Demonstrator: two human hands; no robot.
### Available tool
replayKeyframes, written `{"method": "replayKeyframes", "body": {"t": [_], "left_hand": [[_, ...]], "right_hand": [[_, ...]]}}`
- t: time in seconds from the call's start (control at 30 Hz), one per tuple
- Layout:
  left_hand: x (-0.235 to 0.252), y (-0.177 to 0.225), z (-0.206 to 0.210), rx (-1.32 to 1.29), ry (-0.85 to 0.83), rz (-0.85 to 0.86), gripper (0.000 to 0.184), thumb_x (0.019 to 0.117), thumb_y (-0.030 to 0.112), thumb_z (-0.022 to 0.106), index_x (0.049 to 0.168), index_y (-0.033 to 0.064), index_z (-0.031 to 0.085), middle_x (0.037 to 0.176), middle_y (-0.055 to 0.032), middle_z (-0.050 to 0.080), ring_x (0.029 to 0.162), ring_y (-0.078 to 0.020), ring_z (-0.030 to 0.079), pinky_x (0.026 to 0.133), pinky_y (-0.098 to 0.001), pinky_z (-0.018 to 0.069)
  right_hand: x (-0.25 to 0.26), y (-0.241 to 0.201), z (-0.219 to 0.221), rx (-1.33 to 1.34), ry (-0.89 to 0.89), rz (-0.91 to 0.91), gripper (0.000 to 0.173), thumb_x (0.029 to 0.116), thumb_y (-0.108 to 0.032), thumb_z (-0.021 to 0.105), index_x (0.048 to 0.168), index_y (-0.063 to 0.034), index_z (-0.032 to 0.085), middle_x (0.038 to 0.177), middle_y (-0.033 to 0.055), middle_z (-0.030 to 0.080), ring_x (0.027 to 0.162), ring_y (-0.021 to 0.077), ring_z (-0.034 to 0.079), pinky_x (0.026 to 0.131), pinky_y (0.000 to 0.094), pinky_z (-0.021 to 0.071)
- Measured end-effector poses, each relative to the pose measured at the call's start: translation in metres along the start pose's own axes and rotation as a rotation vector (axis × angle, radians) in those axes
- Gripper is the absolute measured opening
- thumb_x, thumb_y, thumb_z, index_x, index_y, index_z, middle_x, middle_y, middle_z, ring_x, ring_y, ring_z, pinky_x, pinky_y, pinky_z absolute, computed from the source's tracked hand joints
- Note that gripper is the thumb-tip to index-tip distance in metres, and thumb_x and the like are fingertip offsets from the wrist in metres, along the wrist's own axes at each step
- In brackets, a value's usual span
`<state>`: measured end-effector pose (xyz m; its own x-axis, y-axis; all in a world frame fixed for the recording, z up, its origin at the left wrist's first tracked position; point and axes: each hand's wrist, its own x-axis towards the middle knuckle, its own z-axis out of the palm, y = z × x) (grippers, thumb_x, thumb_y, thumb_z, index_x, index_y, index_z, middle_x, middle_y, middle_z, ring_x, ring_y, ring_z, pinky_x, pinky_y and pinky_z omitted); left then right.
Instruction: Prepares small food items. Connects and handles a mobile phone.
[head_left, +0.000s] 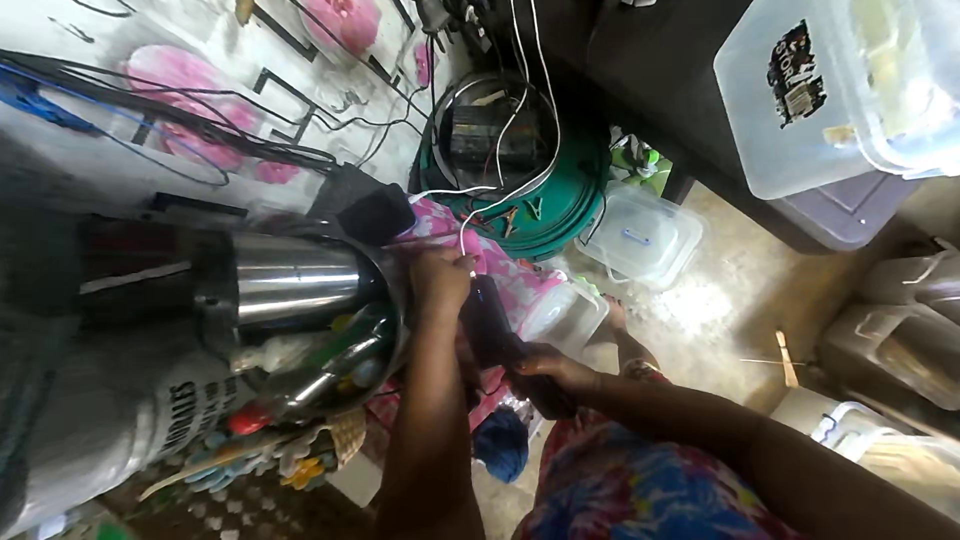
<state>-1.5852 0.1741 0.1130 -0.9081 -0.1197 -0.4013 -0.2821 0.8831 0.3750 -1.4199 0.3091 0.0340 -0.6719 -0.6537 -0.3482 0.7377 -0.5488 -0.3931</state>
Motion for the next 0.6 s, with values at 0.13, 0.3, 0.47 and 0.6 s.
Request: {"method": "replayKeyframes", "body": {"t": [0.13, 0.3, 0.47, 0.6], "left_hand": [[0.002, -0.002, 0.000, -0.030, -0.039, -0.037, 0.022, 0.1001, 0.021, 0.065, 0.098, 0.0007, 0.074, 0.091, -0.0191, 0.071, 0.080, -0.0330, 0.069, 0.078, -0.0570, 0.0557], [0.004, -0.003, 0.002, 0.029, -0.110, -0.024, 0.024, 0.1008, 0.022, 0.063, 0.097, 0.0005, 0.073, 0.091, -0.0206, 0.071, 0.080, -0.0347, 0.069, 0.078, -0.0592, 0.0553], [-0.001, 0.005, -0.004, 0.046, -0.157, -0.054, 0.024, 0.1027, 0.020, 0.060, 0.100, -0.0005, 0.072, 0.096, -0.0210, 0.071, 0.085, -0.0348, 0.069, 0.082, -0.0582, 0.0549], [-0.006, 0.008, -0.005, 0.073, -0.193, -0.069, 0.024, 0.1038, 0.020, 0.058, 0.104, -0.0003, 0.071, 0.098, -0.0218, 0.070, 0.084, -0.0349, 0.070, 0.080, -0.0574, 0.0572]], "right_hand": [[-0.002, 0.004, 0.005, 0.089, 0.050, -0.018, 0.031, 0.0952, -0.025, 0.055, 0.119, -0.0047, 0.052, 0.092, 0.0079, 0.070, 0.075, 0.0139, 0.068, 0.067, 0.0282, 0.0580], [-0.002, 0.008, 0.009, 0.144, 0.090, -0.012, 0.041, 0.0927, -0.025, 0.061, 0.125, -0.0038, 0.048, 0.095, 0.0104, 0.070, 0.074, 0.0162, 0.069, 0.067, 0.0302, 0.0590], [-0.005, 0.007, 0.009, 0.163, 0.066, 0.007, 0.042, 0.0925, -0.022, 0.059, 0.129, -0.0053, 0.047, 0.097, 0.0102, 0.068, 0.075, 0.0175, 0.069, 0.069, 0.0318, 0.0596], [-0.006, 0.007, 0.009, 0.175, 0.078, 0.001, 0.045, 0.0910, -0.022, 0.062, 0.130, -0.0054, 0.046, 0.097, 0.0112, 0.068, 0.076, 0.0183, 0.069, 0.069, 0.0325, 0.0596]]}}
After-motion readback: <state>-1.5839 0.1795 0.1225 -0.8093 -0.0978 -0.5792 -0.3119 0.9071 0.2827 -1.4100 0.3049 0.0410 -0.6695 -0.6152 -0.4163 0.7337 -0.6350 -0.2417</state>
